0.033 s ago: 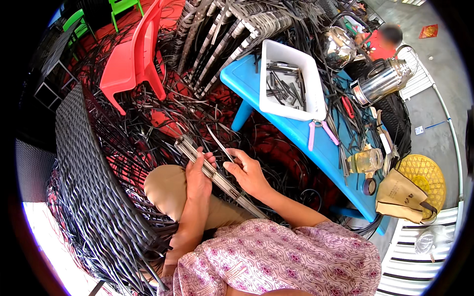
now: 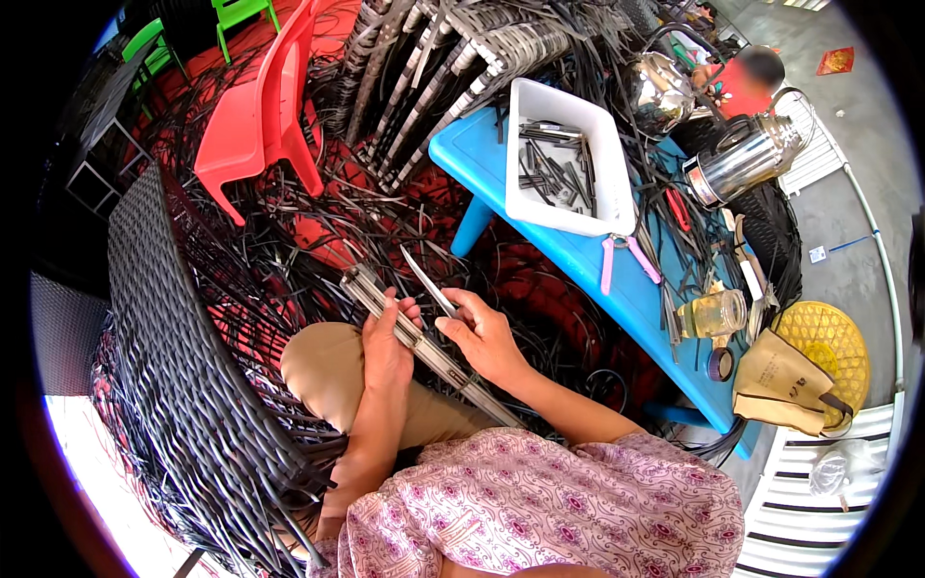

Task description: The person weaves black synthetic strands into the frame of a chair, securing them by hand and with a pneumatic nail gun. They reload the nail gun with nails from a container and continue attaching the weaving material to the chair structure.

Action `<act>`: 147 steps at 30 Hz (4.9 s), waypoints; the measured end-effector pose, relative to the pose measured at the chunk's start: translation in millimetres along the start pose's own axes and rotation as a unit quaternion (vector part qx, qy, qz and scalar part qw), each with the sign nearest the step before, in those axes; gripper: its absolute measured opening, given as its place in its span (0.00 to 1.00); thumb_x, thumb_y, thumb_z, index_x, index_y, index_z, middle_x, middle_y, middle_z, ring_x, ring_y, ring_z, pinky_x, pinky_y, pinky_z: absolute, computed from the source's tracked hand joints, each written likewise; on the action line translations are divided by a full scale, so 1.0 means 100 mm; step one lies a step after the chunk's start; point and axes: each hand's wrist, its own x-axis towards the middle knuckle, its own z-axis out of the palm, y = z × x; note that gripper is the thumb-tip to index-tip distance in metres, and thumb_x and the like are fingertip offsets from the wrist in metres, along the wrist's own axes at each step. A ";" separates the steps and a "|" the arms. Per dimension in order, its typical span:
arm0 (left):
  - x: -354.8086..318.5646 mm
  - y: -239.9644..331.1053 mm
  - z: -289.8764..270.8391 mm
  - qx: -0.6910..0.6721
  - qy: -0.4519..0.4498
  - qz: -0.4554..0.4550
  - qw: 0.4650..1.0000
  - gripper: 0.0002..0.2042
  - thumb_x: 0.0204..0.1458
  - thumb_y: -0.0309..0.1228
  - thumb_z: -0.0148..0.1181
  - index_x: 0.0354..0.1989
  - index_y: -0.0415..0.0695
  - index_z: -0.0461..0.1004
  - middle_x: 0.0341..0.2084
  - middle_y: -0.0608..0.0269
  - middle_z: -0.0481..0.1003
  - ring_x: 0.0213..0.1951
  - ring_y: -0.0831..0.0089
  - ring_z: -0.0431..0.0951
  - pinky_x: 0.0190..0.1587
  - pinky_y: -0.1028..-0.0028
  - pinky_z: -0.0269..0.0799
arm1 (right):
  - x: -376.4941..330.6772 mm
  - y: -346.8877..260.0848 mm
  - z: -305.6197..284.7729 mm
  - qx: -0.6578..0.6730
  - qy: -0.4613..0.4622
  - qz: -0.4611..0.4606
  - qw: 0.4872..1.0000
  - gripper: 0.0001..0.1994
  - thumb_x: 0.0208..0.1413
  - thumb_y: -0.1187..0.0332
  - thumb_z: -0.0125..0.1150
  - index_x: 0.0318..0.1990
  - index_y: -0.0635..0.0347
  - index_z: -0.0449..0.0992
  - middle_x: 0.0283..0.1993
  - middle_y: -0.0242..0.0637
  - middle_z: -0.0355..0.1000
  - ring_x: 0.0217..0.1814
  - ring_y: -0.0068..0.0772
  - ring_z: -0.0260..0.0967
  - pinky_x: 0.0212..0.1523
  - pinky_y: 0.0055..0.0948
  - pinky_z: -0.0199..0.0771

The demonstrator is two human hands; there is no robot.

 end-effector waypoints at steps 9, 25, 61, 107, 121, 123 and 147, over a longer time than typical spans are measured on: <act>0.00 -0.01 0.00 -0.014 -0.015 -0.006 1.000 0.11 0.61 0.32 0.52 0.50 0.42 0.65 0.36 0.59 0.74 0.35 0.72 0.75 0.38 0.72 0.74 | 0.08 -0.28 -0.55 0.015 0.238 -0.188 0.953 0.23 0.51 0.75 0.63 0.56 0.64 0.67 0.33 0.28 0.70 0.30 0.15 0.64 0.32 0.19 0.68; 0.03 -0.01 -0.08 -0.025 -0.021 0.009 0.999 0.13 0.61 0.33 0.52 0.51 0.43 0.64 0.38 0.60 0.74 0.38 0.72 0.75 0.39 0.72 0.74 | 0.45 0.44 -2.81 -0.103 0.465 -0.029 0.879 0.28 0.47 0.78 0.59 0.59 0.76 0.63 0.47 0.41 0.70 0.42 0.27 0.68 0.45 0.25 0.68; -0.17 0.14 0.16 0.072 -0.032 0.145 0.986 0.13 0.62 0.37 0.50 0.50 0.42 0.63 0.29 0.62 0.73 0.26 0.74 0.75 0.29 0.73 0.74 | -0.08 -0.47 -0.58 0.244 0.188 -0.193 0.932 0.20 0.61 0.73 0.53 0.59 0.70 0.65 0.59 0.48 0.66 0.60 0.40 0.65 0.61 0.37 0.66; -0.33 -0.21 0.24 0.093 -0.067 0.101 0.988 0.10 0.61 0.32 0.51 0.47 0.42 0.64 0.26 0.66 0.68 0.25 0.75 0.69 0.28 0.73 0.69 | 1.21 -0.49 -2.34 0.163 0.154 -0.066 0.972 0.16 0.57 0.70 0.56 0.52 0.63 0.73 0.39 0.34 0.75 0.36 0.19 0.70 0.33 0.19 0.69; -0.02 -0.32 -0.20 -0.008 0.049 -0.020 0.999 0.07 0.61 0.32 0.51 0.42 0.43 0.66 0.25 0.67 0.67 0.28 0.73 0.68 0.32 0.70 0.70 | 2.02 -0.24 -2.73 -0.072 0.188 -0.081 0.976 0.31 0.51 0.69 0.63 0.63 0.67 0.61 0.54 0.46 0.72 0.49 0.38 0.74 0.49 0.32 0.72; 0.00 -0.34 -0.20 -0.009 0.047 -0.024 0.999 0.07 0.61 0.32 0.51 0.42 0.43 0.67 0.25 0.67 0.67 0.28 0.73 0.68 0.32 0.70 0.70 | 2.02 -0.18 -2.77 -0.160 0.214 -0.115 0.957 0.24 0.50 0.70 0.63 0.56 0.66 0.70 0.43 0.43 0.77 0.41 0.31 0.76 0.43 0.28 0.74; 0.30 -0.45 -0.21 -0.027 0.107 -0.069 0.991 0.08 0.62 0.33 0.52 0.44 0.43 0.67 0.26 0.67 0.68 0.28 0.73 0.68 0.31 0.70 0.69 | 2.13 -0.10 -2.51 -0.351 -0.057 -0.076 0.932 0.10 0.49 0.73 0.57 0.37 0.65 0.80 0.27 0.39 0.76 0.28 0.26 0.72 0.31 0.27 0.71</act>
